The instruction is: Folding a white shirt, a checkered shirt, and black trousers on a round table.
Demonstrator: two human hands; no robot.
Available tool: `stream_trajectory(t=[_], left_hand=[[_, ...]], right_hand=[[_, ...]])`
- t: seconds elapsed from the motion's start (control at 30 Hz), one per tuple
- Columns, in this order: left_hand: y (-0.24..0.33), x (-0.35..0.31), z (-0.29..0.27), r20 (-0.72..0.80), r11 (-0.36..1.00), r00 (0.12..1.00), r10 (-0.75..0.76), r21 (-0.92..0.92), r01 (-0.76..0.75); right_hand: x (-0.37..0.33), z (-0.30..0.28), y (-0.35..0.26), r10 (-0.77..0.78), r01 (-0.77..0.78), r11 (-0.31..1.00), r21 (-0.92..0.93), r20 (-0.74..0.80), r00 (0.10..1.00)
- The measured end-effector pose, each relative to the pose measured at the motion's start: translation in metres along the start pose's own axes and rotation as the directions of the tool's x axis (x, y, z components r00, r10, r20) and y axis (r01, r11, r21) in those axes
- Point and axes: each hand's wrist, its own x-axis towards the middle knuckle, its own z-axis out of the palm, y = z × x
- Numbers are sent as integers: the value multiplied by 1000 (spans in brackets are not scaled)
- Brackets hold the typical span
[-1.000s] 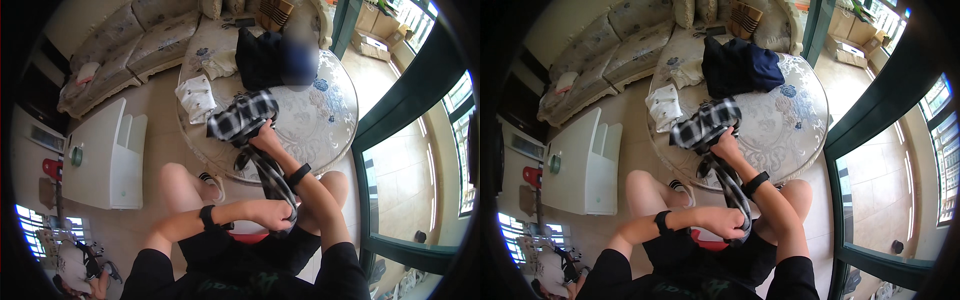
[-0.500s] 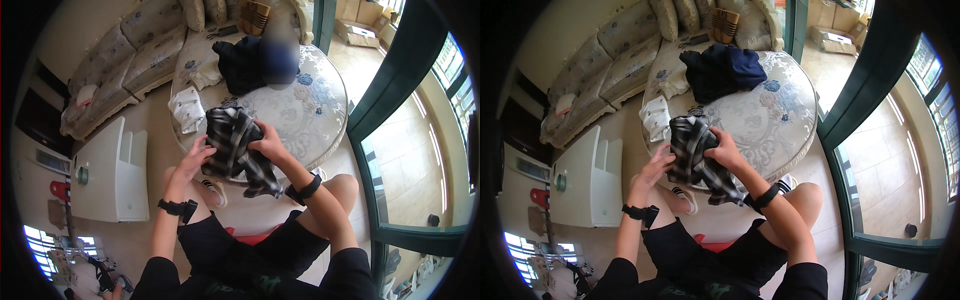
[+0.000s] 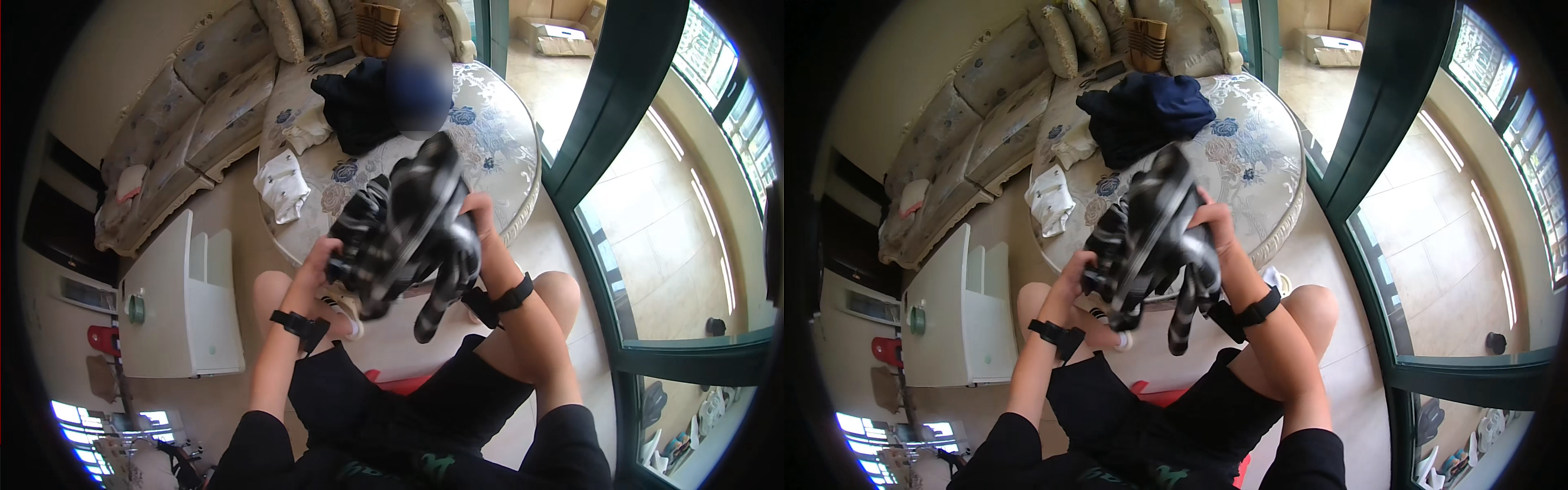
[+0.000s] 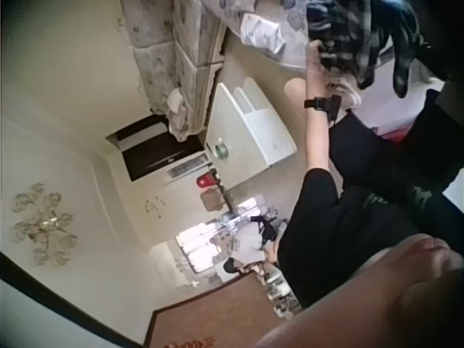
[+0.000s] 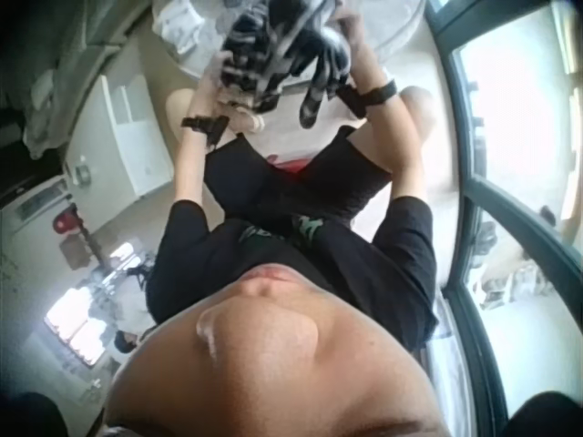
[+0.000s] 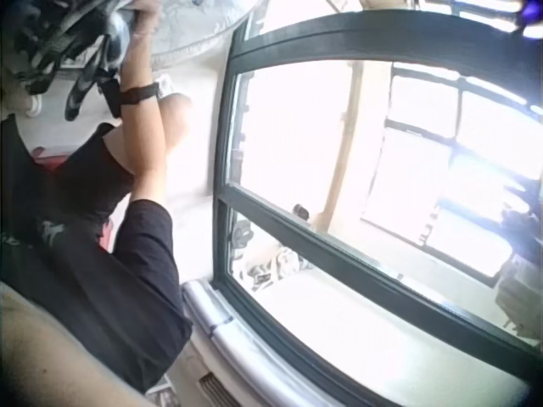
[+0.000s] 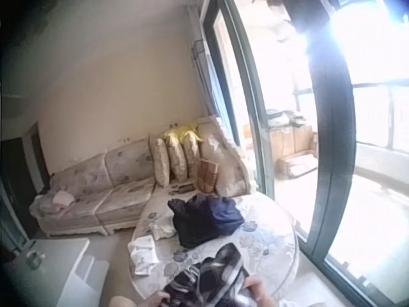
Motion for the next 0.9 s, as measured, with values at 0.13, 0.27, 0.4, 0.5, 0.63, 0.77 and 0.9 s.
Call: stream_trajectory(t=[0.13, 0.27, 0.4, 0.5, 0.63, 0.77, 0.9], left_hand=[[4, -18, 22, -251, 876, 895, 370, -227, -426], [20, -34, -54, -443, 969, 890, 104, -156, -190], [46, -6, -81, -599, 832, 793, -110, 381, 403], [49, -5, -80, -654, 849, 756, 44, 422, 316], [59, 10, -59, -728, 870, 684, -50, 304, 388], [39, 23, -99, -558, 963, 829, 45, 246, 113], [34, 18, -87, -415, 983, 902, -119, -174, 50]], right_hand=[[-30, -9, -47, -221, 221, 975, 7, -4, 975], [-29, 24, -97, -651, 251, 400, -881, -81, 755], [-40, -43, -126, -858, -678, -229, -699, -183, 479], [-34, -59, -138, -786, -845, -290, -450, -392, 478], [-33, -59, -131, -504, -718, -473, -511, -511, 696], [-23, -64, -117, -385, -656, -641, -397, -573, 723], [-23, -77, -120, -467, -802, -513, -305, -685, 560]])
